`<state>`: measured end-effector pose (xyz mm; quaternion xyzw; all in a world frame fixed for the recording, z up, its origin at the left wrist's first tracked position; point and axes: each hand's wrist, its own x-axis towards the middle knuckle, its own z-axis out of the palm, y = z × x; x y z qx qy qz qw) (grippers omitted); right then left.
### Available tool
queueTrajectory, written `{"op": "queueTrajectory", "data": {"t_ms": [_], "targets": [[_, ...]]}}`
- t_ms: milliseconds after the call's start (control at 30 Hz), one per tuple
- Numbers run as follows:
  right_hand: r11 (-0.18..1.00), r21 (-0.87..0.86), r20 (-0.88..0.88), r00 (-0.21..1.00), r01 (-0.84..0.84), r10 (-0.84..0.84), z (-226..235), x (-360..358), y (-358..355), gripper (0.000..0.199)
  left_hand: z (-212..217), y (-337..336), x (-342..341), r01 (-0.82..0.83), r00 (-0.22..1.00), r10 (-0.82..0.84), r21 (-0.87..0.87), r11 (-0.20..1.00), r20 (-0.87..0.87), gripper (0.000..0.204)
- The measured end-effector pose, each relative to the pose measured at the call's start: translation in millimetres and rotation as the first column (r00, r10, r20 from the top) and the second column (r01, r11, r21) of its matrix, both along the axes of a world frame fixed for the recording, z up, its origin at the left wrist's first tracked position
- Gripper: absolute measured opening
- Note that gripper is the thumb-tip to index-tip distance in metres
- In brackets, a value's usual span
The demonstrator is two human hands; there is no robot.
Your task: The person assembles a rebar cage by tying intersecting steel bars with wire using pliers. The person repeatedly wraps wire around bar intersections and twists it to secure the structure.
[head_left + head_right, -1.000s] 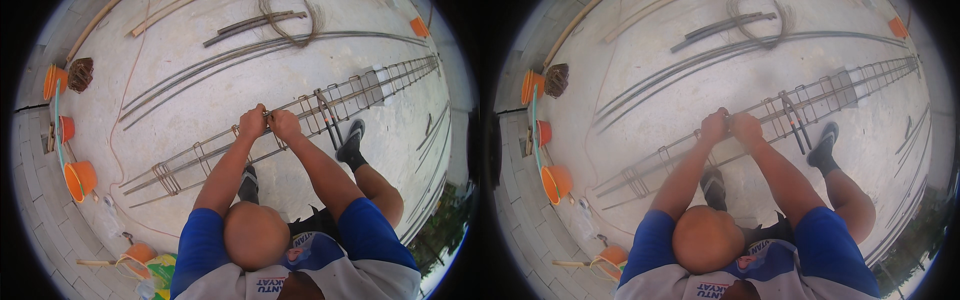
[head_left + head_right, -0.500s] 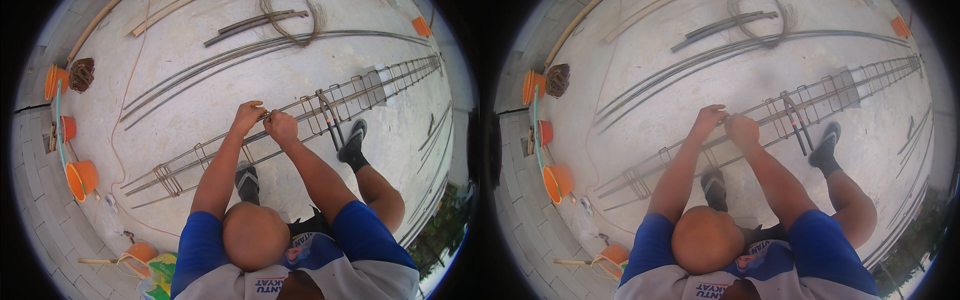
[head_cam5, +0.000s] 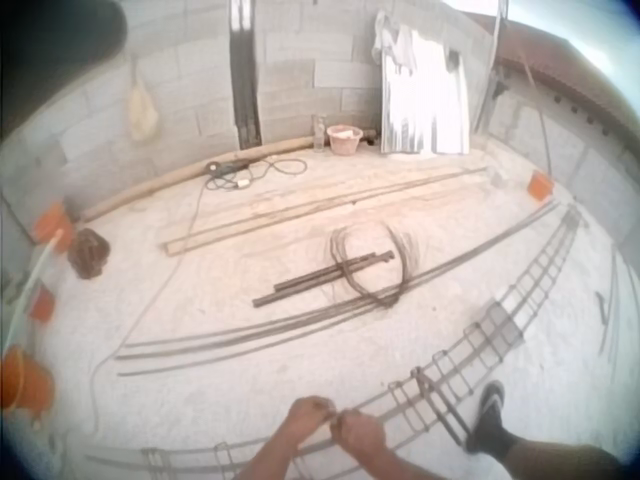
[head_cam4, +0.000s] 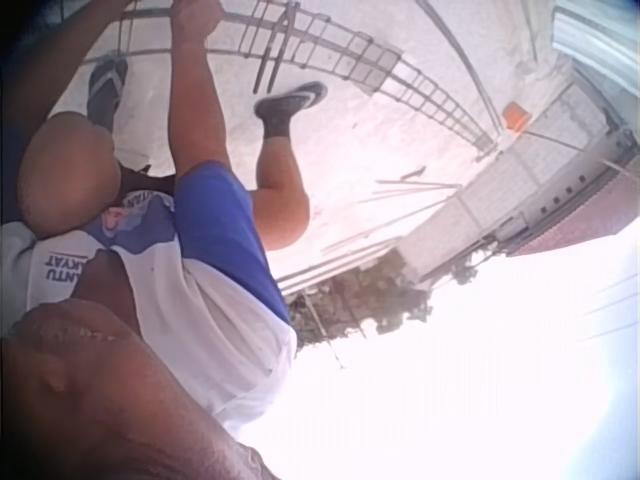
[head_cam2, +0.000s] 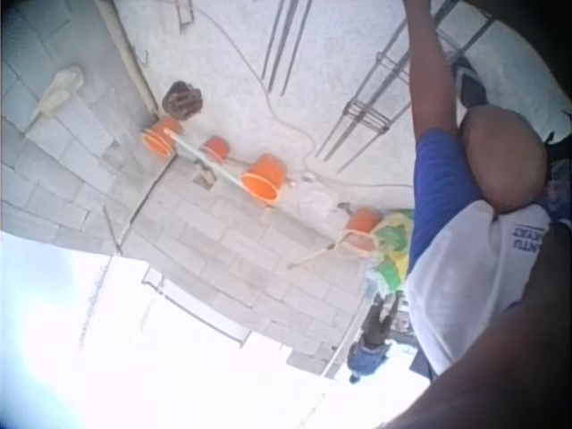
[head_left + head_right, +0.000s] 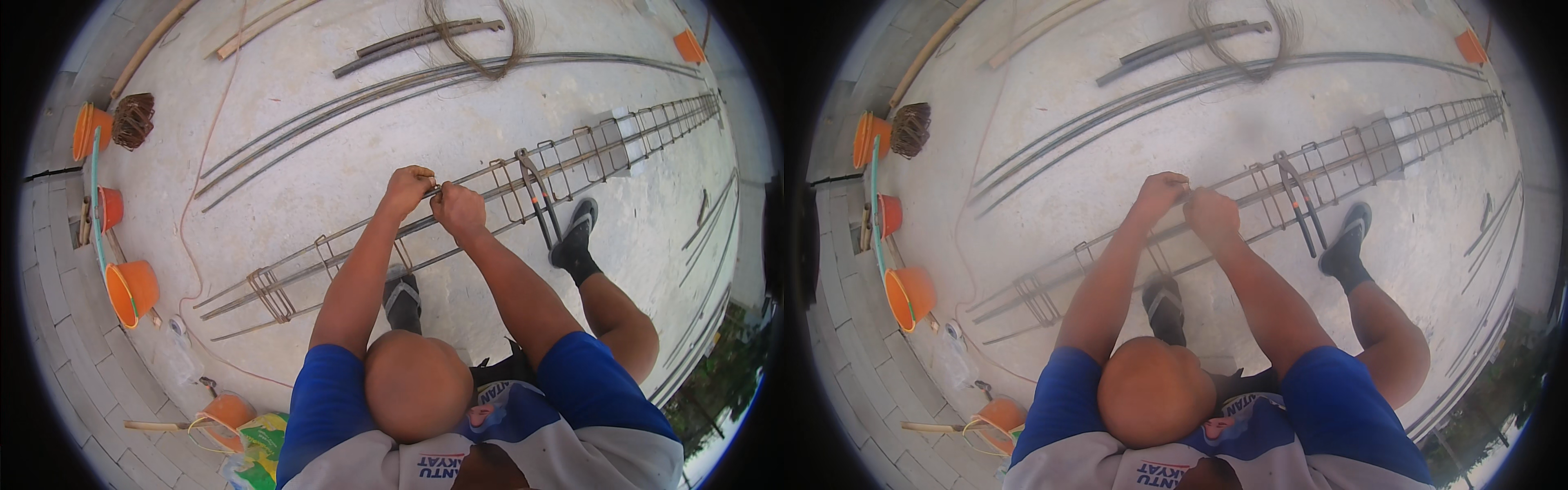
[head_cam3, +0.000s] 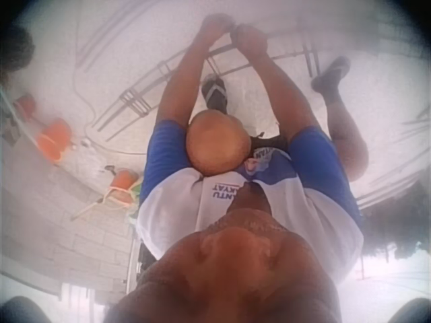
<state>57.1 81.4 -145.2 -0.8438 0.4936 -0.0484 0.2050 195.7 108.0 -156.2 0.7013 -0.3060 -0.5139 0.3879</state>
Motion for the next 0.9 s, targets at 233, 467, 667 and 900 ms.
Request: {"op": "queueTrajectory", "data": {"t_ms": [233,467,667,900], "targets": [[0.999,0.045,-0.027,1.000,0.003,-0.002,5,-2,-1,0.020,16,1,-6,-0.002,0.999,0.003,-0.040,0.999,0.033,0.022],[0.999,0.054,-0.027,1.000,0.007,-0.005,5,-4,-1,0.019,4,-3,-18,0.009,0.993,-0.001,-0.061,0.998,0.121,0.023],[0.995,0.101,-0.038,0.999,-0.021,0.025,6,-8,-2,0.017,-3,0,-25,-0.011,0.981,0.021,-0.052,0.999,0.195,0.025],[0.860,0.225,-0.379,0.772,-0.457,0.510,73,-18,-70,0.014,8,10,-22,0.001,0.985,0.023,-0.142,0.990,0.171,0.024]]}}
